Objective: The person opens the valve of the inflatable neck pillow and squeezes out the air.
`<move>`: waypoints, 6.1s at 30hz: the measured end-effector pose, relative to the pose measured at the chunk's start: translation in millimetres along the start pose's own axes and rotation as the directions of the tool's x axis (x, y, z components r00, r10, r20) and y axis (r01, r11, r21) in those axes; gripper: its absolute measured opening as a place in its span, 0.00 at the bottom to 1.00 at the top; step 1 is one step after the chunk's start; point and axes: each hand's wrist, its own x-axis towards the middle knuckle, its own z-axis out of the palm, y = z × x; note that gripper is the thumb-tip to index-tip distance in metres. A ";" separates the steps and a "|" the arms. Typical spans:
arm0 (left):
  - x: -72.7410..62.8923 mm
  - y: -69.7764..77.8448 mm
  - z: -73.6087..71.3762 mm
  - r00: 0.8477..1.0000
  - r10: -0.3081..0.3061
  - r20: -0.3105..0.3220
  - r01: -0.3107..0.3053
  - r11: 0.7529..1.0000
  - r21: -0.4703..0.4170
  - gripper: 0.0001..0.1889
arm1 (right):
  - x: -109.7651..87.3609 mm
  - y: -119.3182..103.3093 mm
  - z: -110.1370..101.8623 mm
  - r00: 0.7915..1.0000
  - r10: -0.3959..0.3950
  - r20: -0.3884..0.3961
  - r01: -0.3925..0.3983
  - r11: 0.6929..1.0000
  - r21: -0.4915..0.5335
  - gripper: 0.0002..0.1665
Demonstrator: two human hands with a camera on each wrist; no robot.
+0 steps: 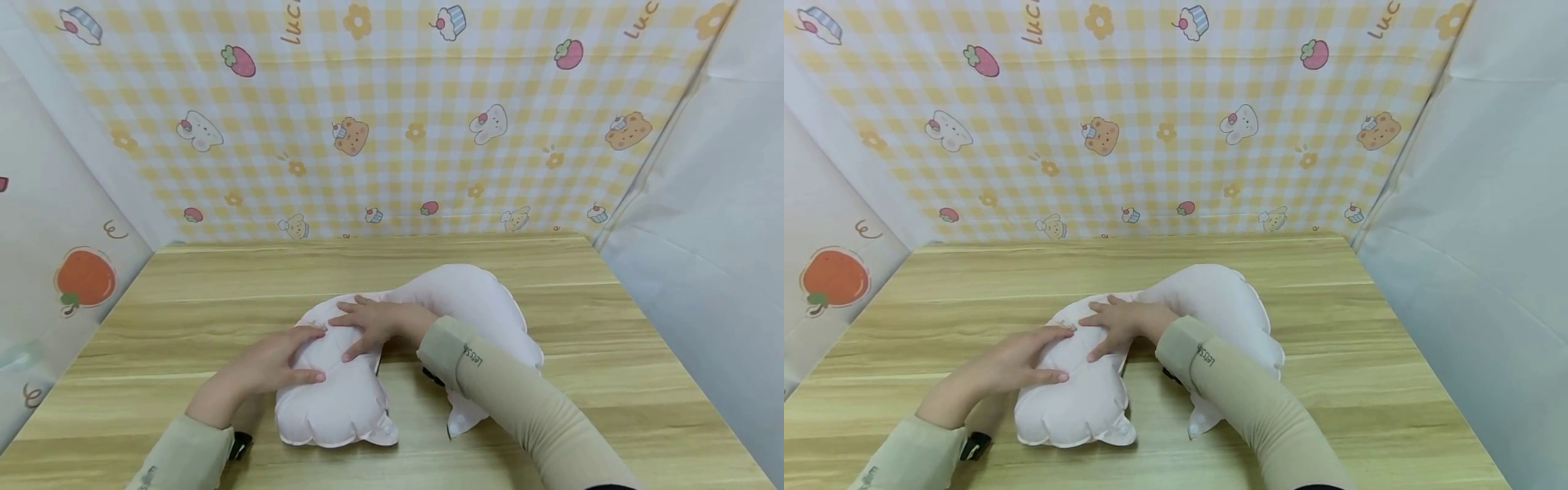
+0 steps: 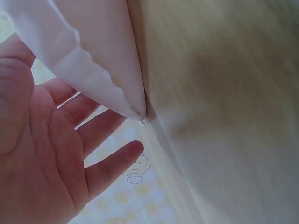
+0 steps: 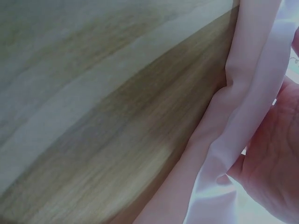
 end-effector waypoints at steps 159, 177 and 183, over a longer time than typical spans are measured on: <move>33.0 3.3 -11.7 0.997 0.006 0.074 -0.004 0.999 -0.037 0.32 | -174.5 101.5 64.7 0.903 -0.014 -0.429 -0.040 0.992 -0.117 0.47; 31.6 5.8 -13.3 0.991 -0.037 0.130 0.039 0.999 -0.007 0.32 | -190.9 102.0 52.0 0.856 -0.133 -0.500 0.005 0.969 -0.248 0.50; 33.2 3.1 -14.6 0.993 -0.022 0.118 0.021 1.000 0.012 0.31 | -193.4 104.0 49.6 0.863 -0.147 -0.484 0.032 0.971 -0.237 0.53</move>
